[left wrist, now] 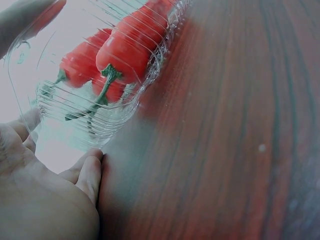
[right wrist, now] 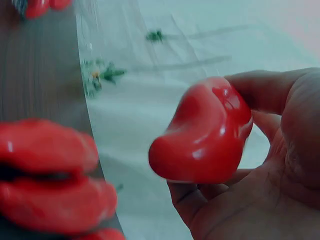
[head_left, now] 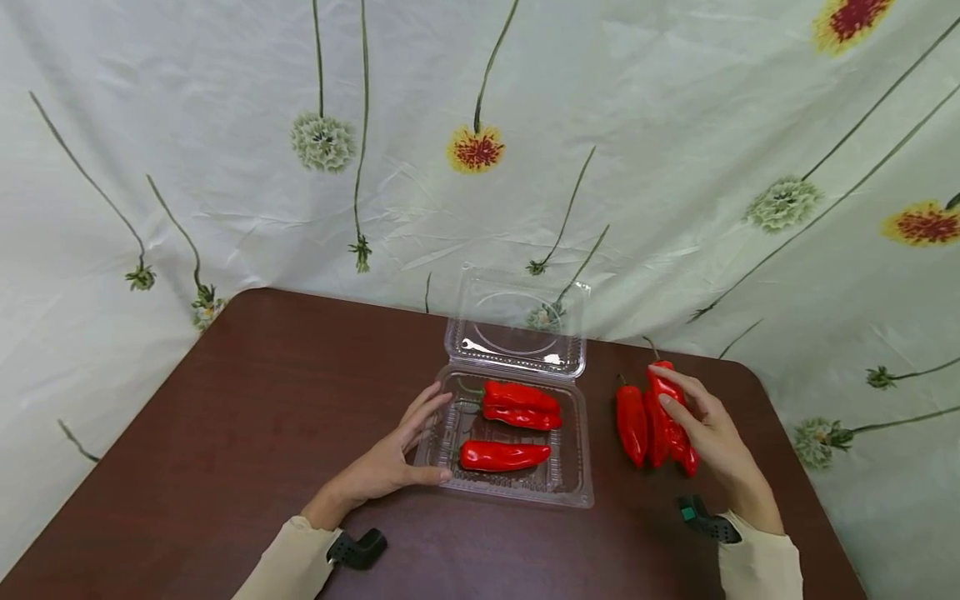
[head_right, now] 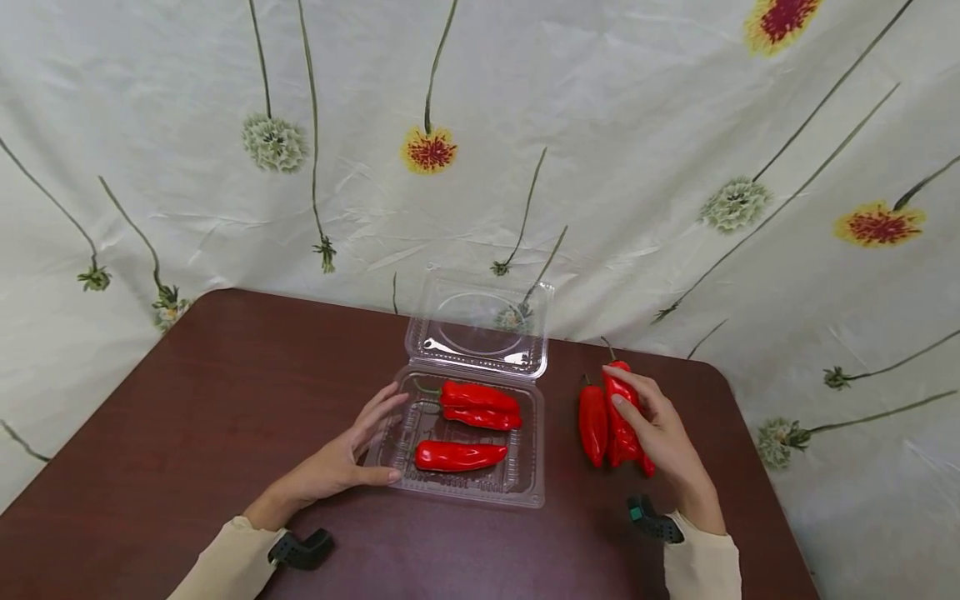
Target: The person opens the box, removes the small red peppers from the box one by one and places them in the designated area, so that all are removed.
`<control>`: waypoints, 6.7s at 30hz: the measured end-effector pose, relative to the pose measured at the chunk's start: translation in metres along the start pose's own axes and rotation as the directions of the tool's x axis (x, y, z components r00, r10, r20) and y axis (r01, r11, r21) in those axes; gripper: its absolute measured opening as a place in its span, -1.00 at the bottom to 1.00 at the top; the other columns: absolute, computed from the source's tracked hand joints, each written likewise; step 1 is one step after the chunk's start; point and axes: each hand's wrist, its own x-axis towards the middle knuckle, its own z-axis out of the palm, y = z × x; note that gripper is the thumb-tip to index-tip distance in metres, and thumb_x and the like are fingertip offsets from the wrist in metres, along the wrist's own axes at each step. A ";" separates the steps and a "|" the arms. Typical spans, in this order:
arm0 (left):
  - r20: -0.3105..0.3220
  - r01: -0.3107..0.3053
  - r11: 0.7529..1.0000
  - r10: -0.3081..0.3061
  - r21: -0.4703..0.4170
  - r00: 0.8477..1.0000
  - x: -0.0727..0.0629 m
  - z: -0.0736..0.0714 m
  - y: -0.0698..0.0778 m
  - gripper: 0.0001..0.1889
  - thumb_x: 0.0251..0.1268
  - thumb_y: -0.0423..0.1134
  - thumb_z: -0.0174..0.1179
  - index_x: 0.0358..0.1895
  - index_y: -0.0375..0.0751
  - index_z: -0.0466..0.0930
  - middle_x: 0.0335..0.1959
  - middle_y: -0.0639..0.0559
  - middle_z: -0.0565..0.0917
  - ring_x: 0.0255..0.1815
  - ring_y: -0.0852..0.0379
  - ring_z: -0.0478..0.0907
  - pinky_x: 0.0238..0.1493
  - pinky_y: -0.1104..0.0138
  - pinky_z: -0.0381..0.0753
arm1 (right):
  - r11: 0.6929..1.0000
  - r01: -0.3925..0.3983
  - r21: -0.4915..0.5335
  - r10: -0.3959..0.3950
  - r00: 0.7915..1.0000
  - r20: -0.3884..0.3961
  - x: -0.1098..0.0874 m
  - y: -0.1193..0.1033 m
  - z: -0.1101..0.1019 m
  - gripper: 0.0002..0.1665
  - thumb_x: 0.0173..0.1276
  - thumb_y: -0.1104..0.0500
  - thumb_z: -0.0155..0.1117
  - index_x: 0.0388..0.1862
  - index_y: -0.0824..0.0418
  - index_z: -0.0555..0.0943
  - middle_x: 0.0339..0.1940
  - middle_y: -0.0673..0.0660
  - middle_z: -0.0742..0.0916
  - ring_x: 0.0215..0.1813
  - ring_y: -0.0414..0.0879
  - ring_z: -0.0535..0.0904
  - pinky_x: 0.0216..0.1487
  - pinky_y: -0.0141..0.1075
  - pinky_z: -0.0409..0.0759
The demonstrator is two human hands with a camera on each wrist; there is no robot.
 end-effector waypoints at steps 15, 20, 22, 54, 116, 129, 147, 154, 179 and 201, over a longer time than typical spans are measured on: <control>0.011 -0.036 0.999 0.037 -0.009 0.999 0.001 0.001 -0.001 0.02 0.23 -0.29 0.41 0.64 -0.02 -0.10 0.66 0.03 -0.36 0.62 -0.32 -0.16 0.48 -0.32 -0.11 | 0.986 -0.099 -0.135 0.089 0.993 -0.078 -0.020 0.043 -0.030 -0.38 0.63 0.12 0.02 0.60 0.10 0.22 0.49 0.38 0.35 0.13 -0.55 0.43 -0.05 -0.55 0.54; 0.013 -0.047 0.999 0.047 -0.003 0.999 0.001 0.001 -0.001 0.03 0.22 -0.30 0.41 0.64 -0.06 -0.11 0.66 -0.01 -0.37 0.63 -0.29 -0.21 0.48 -0.32 -0.12 | 0.979 -0.135 -0.156 0.119 0.987 -0.105 -0.025 0.053 -0.039 -0.38 0.63 0.10 0.01 0.60 0.08 0.22 0.41 0.32 0.43 -0.07 -0.47 0.49 -0.25 -0.42 0.56; 0.012 -0.049 0.999 0.049 -0.003 0.999 0.001 0.002 0.000 0.03 0.22 -0.30 0.41 0.64 -0.06 -0.11 0.66 0.00 -0.36 0.63 -0.27 -0.21 0.48 -0.31 -0.12 | 0.975 -0.150 -0.163 0.132 0.984 -0.116 -0.027 0.056 -0.042 -0.39 0.63 0.09 0.01 0.59 0.09 0.22 0.39 0.22 0.45 -0.06 -0.47 0.47 -0.26 -0.41 0.54; 0.008 -0.033 0.999 0.033 -0.029 0.999 0.001 0.001 -0.001 0.02 0.21 -0.28 0.42 0.64 0.00 -0.09 0.66 0.07 -0.34 0.63 -0.27 -0.18 0.50 -0.30 -0.13 | 0.913 -0.379 -0.153 0.367 0.925 -0.100 -0.028 0.071 -0.041 -0.36 0.63 0.22 -0.06 0.61 0.24 0.12 0.50 0.48 0.30 0.19 -0.19 0.42 -0.14 -0.57 0.46; 0.011 -0.042 0.999 0.042 -0.014 0.999 0.001 0.001 -0.002 0.01 0.24 -0.29 0.39 0.64 -0.09 -0.11 0.66 0.01 -0.36 0.62 -0.33 -0.19 0.47 -0.35 -0.11 | 0.902 -0.409 -0.137 0.378 0.902 -0.207 -0.031 0.080 -0.034 -0.35 0.59 0.12 0.09 0.51 0.40 0.23 0.40 0.51 0.38 0.16 0.08 0.50 -0.24 -0.50 0.54; 0.008 -0.046 0.999 0.046 -0.024 0.999 0.001 0.001 -0.003 0.02 0.22 -0.28 0.41 0.64 -0.04 -0.09 0.66 0.04 -0.35 0.63 -0.27 -0.19 0.48 -0.32 -0.11 | 0.889 -0.411 -0.204 0.343 0.890 -0.300 -0.030 0.071 -0.038 -0.40 0.58 0.11 0.07 0.48 0.35 0.31 0.32 0.50 0.49 0.05 -0.06 0.56 -0.26 -0.51 0.49; 0.002 -0.043 0.999 0.043 -0.005 0.999 0.001 0.001 -0.003 0.01 0.23 -0.28 0.40 0.64 -0.05 -0.09 0.66 0.01 -0.35 0.63 -0.29 -0.17 0.47 -0.33 -0.09 | 0.951 -0.081 -0.299 0.013 0.974 -0.226 -0.014 0.005 -0.011 -0.51 0.52 0.22 0.18 0.38 0.30 0.46 0.41 0.40 0.45 0.27 0.33 0.46 0.01 -0.76 0.33; 0.000 -0.040 0.999 0.040 -0.016 0.999 0.001 0.001 -0.004 0.00 0.23 -0.27 0.41 0.63 0.03 -0.07 0.66 0.05 -0.34 0.62 -0.29 -0.15 0.46 -0.35 -0.11 | 0.961 0.020 -0.276 -0.065 0.986 -0.153 -0.007 -0.016 0.015 -0.52 0.47 0.28 0.23 0.35 0.26 0.50 0.39 0.29 0.50 0.29 0.17 0.48 0.15 -0.47 0.55; 0.004 -0.024 1.000 0.024 -0.021 1.000 0.001 0.001 -0.003 0.00 0.24 -0.30 0.38 0.64 -0.01 -0.09 0.66 0.07 -0.35 0.62 -0.32 -0.16 0.48 -0.34 -0.12 | 0.973 0.230 -0.029 -0.223 0.962 0.160 0.006 -0.050 0.122 -0.55 0.37 0.31 0.35 0.23 0.13 0.60 0.25 0.06 0.65 0.26 -0.04 0.57 0.14 -0.08 0.63; 0.000 -0.040 0.999 0.040 -0.013 0.999 0.001 0.001 -0.002 0.02 0.22 -0.27 0.41 0.64 -0.05 -0.09 0.66 0.03 -0.34 0.61 -0.32 -0.16 0.46 -0.35 -0.08 | 0.972 0.231 0.051 -0.236 0.938 0.253 0.017 -0.044 0.175 -0.61 0.33 0.30 0.38 0.14 0.17 0.64 0.18 0.08 0.68 0.29 -0.01 0.53 0.26 0.02 0.53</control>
